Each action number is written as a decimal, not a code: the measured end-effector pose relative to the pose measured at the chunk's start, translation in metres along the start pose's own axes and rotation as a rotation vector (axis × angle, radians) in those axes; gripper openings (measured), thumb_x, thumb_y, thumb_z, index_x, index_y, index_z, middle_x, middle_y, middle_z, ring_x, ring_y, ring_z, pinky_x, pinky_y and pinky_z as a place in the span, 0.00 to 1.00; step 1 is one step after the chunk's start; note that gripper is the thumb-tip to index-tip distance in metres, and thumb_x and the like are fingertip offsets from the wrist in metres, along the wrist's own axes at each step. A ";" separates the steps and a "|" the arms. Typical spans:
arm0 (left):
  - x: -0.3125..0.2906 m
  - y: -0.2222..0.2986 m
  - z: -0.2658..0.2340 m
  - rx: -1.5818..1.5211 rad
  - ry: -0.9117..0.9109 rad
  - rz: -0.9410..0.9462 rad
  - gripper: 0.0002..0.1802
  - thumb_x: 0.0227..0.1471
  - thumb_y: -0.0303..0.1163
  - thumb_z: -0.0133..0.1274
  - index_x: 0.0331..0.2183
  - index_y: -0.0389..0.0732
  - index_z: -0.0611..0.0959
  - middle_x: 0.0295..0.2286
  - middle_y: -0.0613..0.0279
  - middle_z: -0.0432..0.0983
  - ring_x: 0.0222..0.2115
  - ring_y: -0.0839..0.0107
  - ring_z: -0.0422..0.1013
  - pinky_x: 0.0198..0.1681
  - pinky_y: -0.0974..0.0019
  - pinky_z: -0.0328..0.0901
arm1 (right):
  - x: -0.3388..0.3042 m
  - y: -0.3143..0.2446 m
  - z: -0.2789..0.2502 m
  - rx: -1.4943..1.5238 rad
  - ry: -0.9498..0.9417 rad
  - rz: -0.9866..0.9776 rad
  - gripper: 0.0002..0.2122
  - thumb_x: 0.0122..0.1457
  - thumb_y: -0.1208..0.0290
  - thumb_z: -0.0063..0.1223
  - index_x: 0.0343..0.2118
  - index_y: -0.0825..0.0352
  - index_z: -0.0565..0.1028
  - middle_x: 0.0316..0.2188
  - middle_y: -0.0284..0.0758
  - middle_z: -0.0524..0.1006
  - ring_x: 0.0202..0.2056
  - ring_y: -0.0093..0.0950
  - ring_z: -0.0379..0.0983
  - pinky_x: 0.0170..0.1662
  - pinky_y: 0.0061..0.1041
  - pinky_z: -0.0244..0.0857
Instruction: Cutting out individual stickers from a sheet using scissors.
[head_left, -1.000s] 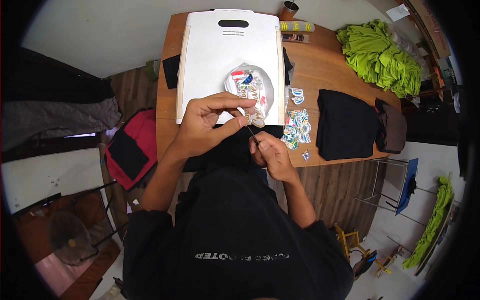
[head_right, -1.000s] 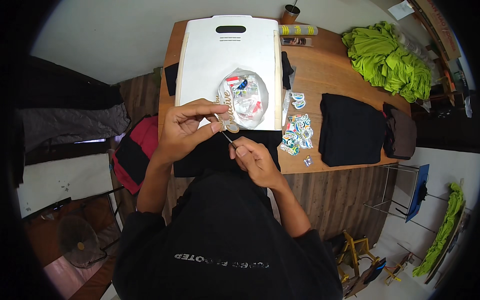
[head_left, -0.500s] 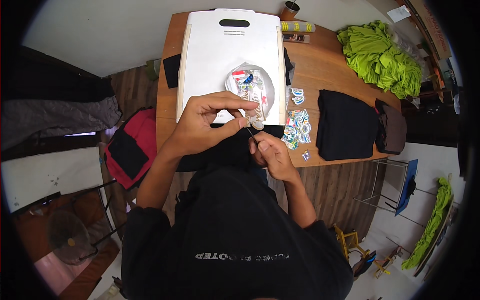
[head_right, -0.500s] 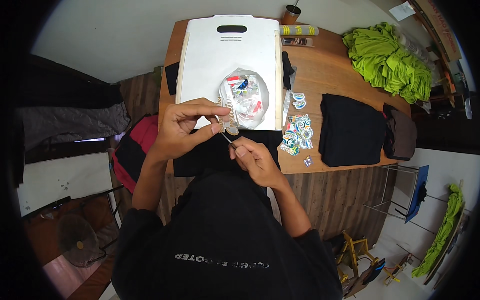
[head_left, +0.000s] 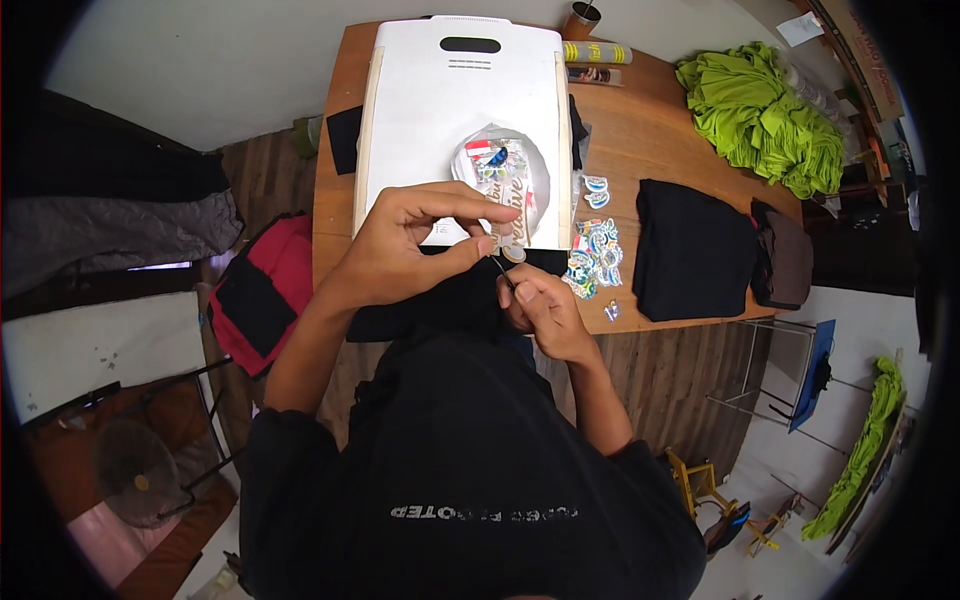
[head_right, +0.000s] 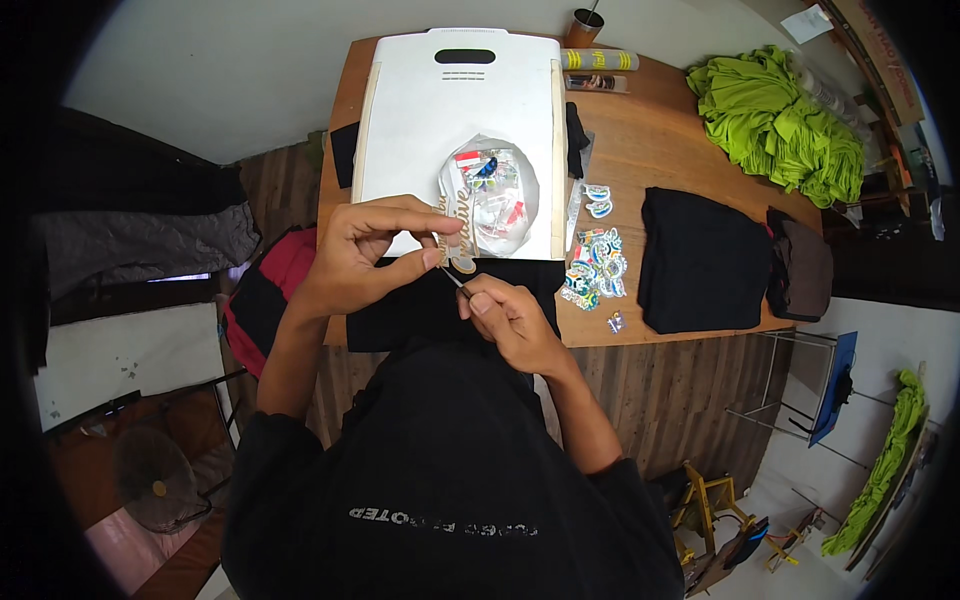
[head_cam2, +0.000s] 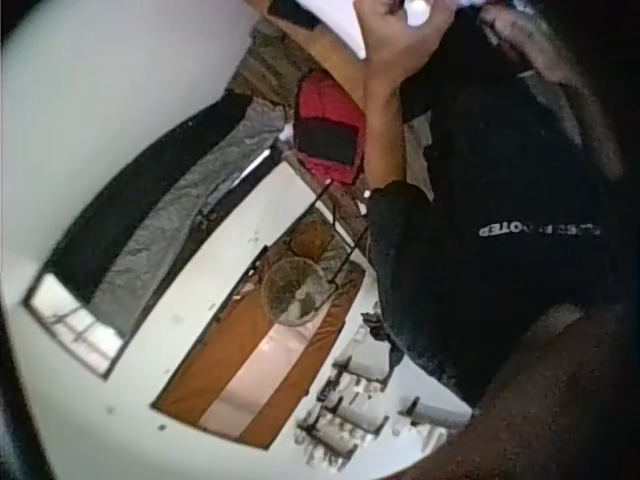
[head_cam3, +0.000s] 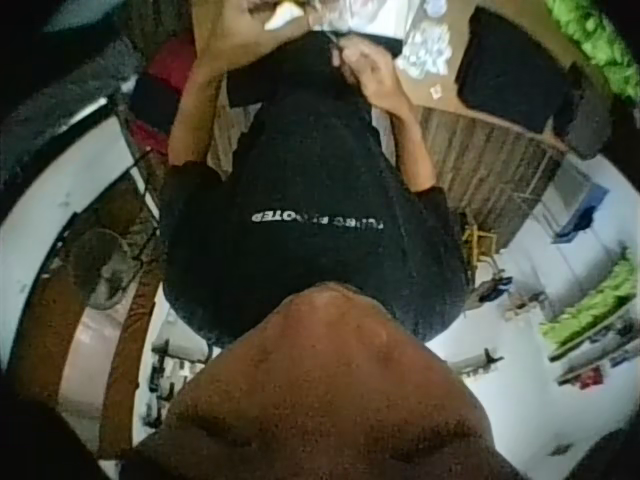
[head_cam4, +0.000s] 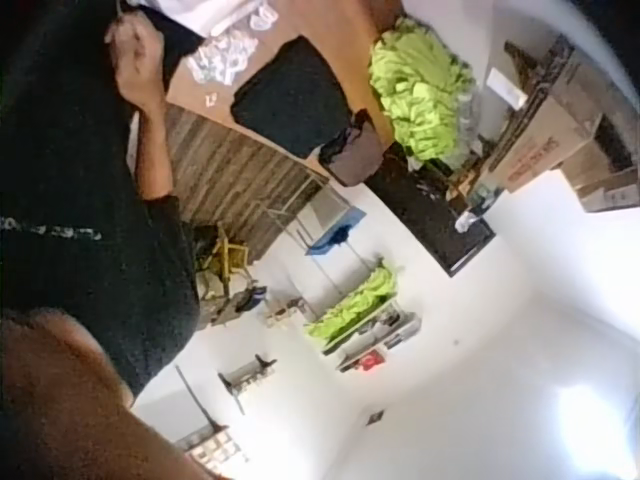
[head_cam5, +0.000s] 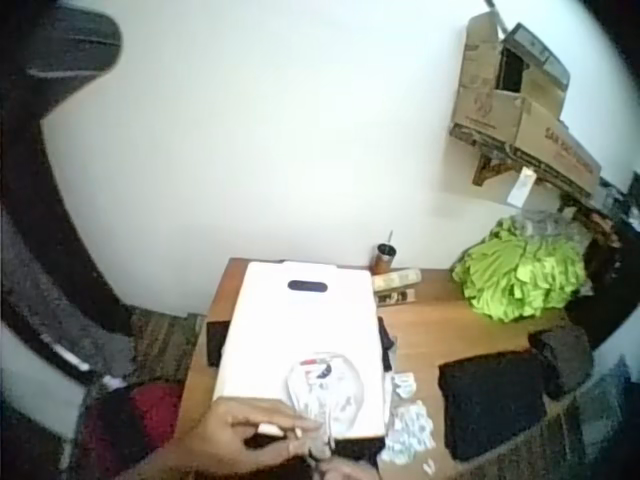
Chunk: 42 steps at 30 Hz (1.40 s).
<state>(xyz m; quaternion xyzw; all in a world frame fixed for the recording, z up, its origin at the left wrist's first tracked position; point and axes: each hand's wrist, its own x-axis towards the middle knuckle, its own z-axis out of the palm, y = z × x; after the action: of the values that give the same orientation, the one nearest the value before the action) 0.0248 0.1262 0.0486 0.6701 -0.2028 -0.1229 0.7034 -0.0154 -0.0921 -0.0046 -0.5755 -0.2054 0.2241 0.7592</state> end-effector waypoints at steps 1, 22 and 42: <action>0.000 0.000 0.000 -0.014 0.043 0.042 0.19 0.47 0.14 0.56 0.44 0.32 0.82 0.36 0.53 0.79 0.35 0.75 0.72 0.42 0.72 0.67 | 0.000 0.000 0.000 -0.042 0.015 0.076 0.17 0.68 0.60 0.37 0.30 0.69 0.69 0.15 0.24 0.60 0.17 0.14 0.52 0.21 0.17 0.46; 0.001 0.006 -0.006 0.038 -0.004 0.024 0.17 0.48 0.14 0.56 0.43 0.32 0.82 0.38 0.51 0.79 0.39 0.71 0.74 0.44 0.71 0.68 | 0.004 -0.005 -0.004 -0.079 -0.010 0.072 0.15 0.68 0.62 0.38 0.32 0.69 0.71 0.15 0.25 0.62 0.17 0.13 0.53 0.22 0.16 0.47; 0.001 0.008 -0.007 0.016 -0.048 -0.040 0.16 0.49 0.18 0.55 0.43 0.35 0.83 0.38 0.53 0.79 0.39 0.71 0.74 0.46 0.70 0.67 | 0.005 -0.010 -0.006 0.004 -0.063 0.061 0.15 0.68 0.63 0.37 0.31 0.69 0.70 0.16 0.25 0.61 0.17 0.13 0.53 0.22 0.16 0.48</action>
<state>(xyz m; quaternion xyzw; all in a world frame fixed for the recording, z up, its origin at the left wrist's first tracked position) 0.0285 0.1323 0.0562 0.6766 -0.2075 -0.1512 0.6902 -0.0066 -0.0961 0.0038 -0.5727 -0.2109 0.2656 0.7463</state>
